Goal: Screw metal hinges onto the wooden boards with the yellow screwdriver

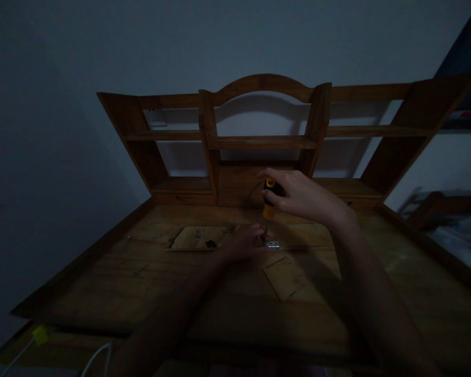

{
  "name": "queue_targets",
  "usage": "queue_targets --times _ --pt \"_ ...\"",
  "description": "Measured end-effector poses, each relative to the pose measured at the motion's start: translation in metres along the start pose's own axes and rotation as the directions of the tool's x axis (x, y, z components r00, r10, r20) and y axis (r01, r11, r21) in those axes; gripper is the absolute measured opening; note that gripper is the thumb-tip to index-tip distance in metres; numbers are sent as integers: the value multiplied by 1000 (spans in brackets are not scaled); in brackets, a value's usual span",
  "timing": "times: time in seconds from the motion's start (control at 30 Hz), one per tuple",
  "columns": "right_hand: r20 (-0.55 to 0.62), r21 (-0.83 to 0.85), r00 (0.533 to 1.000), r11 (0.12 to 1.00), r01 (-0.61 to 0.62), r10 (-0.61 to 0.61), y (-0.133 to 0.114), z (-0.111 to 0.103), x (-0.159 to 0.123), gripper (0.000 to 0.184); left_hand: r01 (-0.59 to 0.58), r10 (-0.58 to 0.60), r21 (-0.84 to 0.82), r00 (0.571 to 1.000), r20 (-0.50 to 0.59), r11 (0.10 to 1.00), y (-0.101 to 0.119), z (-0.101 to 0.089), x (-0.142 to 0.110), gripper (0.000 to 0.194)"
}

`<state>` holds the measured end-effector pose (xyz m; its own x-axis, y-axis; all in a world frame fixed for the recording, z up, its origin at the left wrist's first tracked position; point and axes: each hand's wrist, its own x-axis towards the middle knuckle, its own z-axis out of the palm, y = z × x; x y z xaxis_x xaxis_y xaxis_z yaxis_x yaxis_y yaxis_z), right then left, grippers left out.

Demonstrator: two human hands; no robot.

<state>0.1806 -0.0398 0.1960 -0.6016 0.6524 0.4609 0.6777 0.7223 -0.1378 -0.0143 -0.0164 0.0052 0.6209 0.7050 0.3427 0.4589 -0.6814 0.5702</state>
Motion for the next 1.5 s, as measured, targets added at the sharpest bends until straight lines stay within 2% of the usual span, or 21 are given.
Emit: queue_targets --times 0.17,0.3,0.5,0.63,0.77,0.9,1.03,1.23,1.5 --pt "-25 -69 999 997 -30 28 2 3 1 33 -7 8 10 1000 -7 1000 1 1 0 41" --pt "-28 -121 998 991 -58 55 2 3 0 42 17 -17 15 1000 13 1000 4 -1 1 40" --pt "-7 -52 1000 999 0 0 2 1 0 49 -13 13 8 1000 -8 1000 2 0 0 40" --pt "-18 -23 1000 1000 13 -14 2 1 1 42 -50 51 16 999 -21 999 1 0 0 33" --pt "-38 -95 999 995 -29 26 2 2 1 31 -67 68 17 997 -34 998 3 0 1 29" --pt "-39 -141 998 988 -63 58 4 3 1 44 -64 67 66 997 -46 996 4 1 2 26" --pt "-45 -95 999 995 -31 27 4 6 1 54 -62 73 173 996 -57 983 6 0 2 28" --pt "-64 -58 997 997 44 -48 8 8 3 54 -78 100 239 992 -81 968 8 0 1 26" --pt "-54 -15 997 998 60 -60 11 6 2 47 -92 108 151 989 -101 984 3 1 2 27"
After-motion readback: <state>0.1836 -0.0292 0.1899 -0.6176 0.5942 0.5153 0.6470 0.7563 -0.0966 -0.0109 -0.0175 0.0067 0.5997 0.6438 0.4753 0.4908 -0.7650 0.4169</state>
